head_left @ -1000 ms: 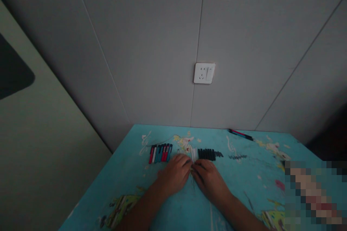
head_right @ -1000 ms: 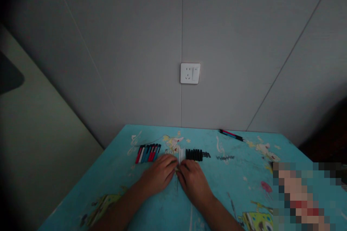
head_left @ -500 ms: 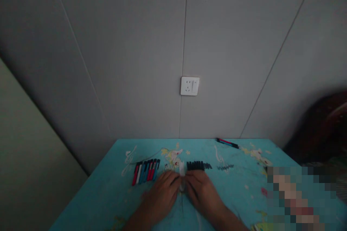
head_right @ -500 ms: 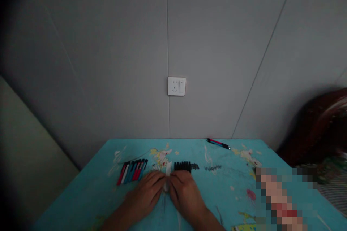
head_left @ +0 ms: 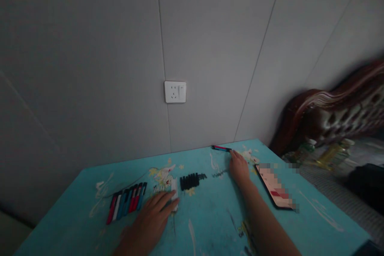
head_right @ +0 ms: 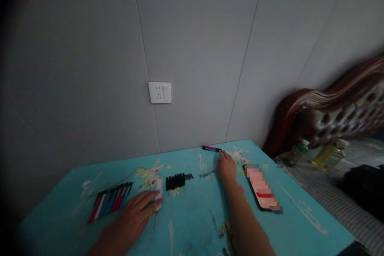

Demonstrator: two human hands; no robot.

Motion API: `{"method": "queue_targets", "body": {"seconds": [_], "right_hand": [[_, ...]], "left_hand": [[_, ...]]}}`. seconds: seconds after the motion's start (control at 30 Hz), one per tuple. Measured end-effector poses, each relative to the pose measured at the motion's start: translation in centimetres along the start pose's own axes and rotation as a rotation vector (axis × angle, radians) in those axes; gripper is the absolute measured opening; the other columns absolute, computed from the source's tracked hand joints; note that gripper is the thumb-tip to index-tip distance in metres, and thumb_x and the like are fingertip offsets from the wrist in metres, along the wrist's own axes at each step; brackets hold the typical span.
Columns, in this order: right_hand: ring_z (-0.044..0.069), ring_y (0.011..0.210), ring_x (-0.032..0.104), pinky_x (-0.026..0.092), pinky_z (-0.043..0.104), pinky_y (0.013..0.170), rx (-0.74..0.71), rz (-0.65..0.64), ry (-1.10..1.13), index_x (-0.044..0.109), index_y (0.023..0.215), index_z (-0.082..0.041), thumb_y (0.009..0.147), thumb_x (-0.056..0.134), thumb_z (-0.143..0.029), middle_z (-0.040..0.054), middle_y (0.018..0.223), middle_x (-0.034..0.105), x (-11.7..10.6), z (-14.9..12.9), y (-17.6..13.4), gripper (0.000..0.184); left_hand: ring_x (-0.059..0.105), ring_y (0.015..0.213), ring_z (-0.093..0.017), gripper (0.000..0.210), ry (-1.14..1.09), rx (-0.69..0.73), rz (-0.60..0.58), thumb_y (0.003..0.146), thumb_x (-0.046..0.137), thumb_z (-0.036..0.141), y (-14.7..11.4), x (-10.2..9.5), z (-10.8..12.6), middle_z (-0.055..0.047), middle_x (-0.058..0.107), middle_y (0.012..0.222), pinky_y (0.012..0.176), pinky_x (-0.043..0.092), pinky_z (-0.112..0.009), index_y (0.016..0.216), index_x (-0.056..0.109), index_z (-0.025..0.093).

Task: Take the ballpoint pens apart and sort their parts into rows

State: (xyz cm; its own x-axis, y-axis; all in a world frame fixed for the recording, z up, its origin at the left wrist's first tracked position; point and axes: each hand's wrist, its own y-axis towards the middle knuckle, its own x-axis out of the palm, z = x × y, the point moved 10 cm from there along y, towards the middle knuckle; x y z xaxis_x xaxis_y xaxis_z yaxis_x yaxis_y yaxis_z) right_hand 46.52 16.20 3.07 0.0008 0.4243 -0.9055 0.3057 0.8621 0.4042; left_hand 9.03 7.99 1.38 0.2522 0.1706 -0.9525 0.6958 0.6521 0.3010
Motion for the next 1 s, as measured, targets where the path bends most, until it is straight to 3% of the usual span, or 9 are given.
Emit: {"method": "queue_targets", "body": {"seconds": [0.17,0.33,0.57,0.7,1.0], "right_hand": [[0.022,0.124,0.050,0.032,0.033,0.103,-0.004,-0.019,0.006,0.045,0.143,-0.019,0.091,0.042,-0.013,0.0123,0.137,0.056,0.9,-0.4,-0.1,0.052],[0.025,0.132,0.040,0.026,0.036,0.107,-0.018,-0.009,0.008,0.039,0.147,-0.018,0.094,0.041,-0.018,0.0134,0.147,0.045,0.9,-0.7,0.2,0.053],[0.028,0.123,0.045,0.028,0.039,0.103,0.005,-0.007,0.027,0.043,0.143,-0.016,0.093,0.041,-0.016,0.0164,0.135,0.052,0.3,-1.3,0.6,0.050],[0.030,0.115,0.048,0.031,0.041,0.097,0.060,-0.011,0.014,0.054,0.132,-0.015,0.095,0.040,-0.019,0.0187,0.126,0.055,-0.2,-0.8,0.4,0.040],[0.028,0.113,0.048,0.030,0.042,0.095,0.070,-0.051,0.031,0.060,0.118,-0.017,0.100,0.034,-0.024,0.0163,0.120,0.058,-0.3,-0.6,0.0,0.032]], "left_hand": [[0.050,0.127,-0.021,0.062,0.057,0.056,0.047,0.088,0.046,0.009,0.0,0.0,0.0,0.003,0.051,0.144,0.106,0.047,-0.041,0.142,0.045,0.038],[0.050,0.129,-0.023,0.061,0.076,0.037,0.032,0.090,0.046,0.013,0.1,-0.3,0.0,0.001,0.048,0.147,0.106,0.047,-0.041,0.146,0.040,0.037],[0.047,0.133,-0.022,0.057,0.056,-0.011,0.028,0.095,0.044,0.019,-0.2,-0.5,-0.2,-0.001,0.045,0.149,0.110,0.044,-0.041,0.149,0.035,0.035],[0.046,0.133,-0.022,0.056,0.058,-0.030,0.030,0.096,0.046,0.025,-0.6,0.1,-1.0,-0.002,0.043,0.151,0.110,0.044,-0.043,0.150,0.032,0.034],[0.048,0.132,-0.023,0.053,0.076,-0.014,0.050,0.096,0.048,0.029,-0.9,0.5,-1.6,-0.004,0.043,0.150,0.108,0.044,-0.044,0.148,0.037,0.033]]}}
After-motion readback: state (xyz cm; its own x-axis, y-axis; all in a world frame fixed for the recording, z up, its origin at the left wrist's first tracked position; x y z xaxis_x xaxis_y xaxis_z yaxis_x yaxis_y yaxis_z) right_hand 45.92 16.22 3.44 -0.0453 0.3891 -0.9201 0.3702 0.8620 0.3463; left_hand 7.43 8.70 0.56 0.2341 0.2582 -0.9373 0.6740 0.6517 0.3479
